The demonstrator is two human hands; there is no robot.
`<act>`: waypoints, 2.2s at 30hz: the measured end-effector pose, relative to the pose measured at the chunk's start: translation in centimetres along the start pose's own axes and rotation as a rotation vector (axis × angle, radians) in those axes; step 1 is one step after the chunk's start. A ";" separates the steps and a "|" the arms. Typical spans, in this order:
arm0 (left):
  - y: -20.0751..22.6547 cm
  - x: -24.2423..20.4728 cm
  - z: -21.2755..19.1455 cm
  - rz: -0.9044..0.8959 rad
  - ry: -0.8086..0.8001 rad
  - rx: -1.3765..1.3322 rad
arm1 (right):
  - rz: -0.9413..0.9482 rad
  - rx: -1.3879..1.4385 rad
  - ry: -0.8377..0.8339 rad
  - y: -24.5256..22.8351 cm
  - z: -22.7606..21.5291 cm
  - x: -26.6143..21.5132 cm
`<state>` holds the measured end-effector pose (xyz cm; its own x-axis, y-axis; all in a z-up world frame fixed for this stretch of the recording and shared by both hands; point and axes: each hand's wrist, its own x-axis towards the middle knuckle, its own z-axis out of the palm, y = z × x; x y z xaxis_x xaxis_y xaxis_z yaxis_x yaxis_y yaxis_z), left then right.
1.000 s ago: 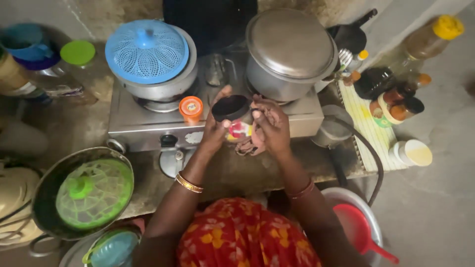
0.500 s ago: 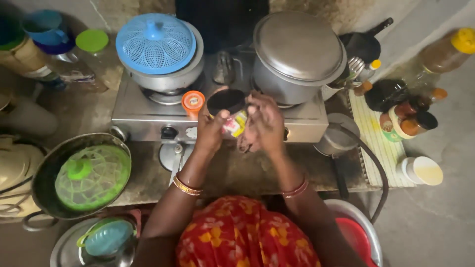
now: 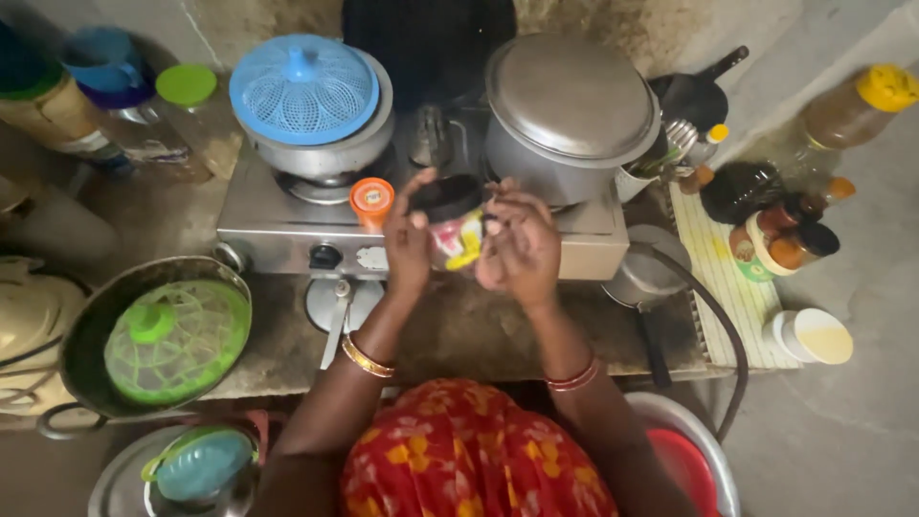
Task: The recorder is seen organizing spice jars and containers on a kitchen counter near a stove.
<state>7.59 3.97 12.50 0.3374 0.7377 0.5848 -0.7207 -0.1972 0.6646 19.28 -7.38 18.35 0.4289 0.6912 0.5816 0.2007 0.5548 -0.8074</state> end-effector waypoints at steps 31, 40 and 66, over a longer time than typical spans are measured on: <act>-2.0 2.9 -1.6 -0.086 0.070 0.331 | 0.588 0.386 0.028 10.1 -4.0 -3.1; -8.8 -0.5 -5.8 -0.125 -0.192 0.748 | 0.197 -0.315 -0.055 6.9 -2.7 2.6; -8.1 0.6 -5.9 -0.185 -0.350 0.779 | -0.278 -1.161 -0.557 2.3 -0.3 2.5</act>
<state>10.00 9.81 4.73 0.6668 0.5861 0.4603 -0.0598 -0.5736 0.8169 21.05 -4.46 17.89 -0.1113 0.8712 0.4782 0.9771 0.1836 -0.1071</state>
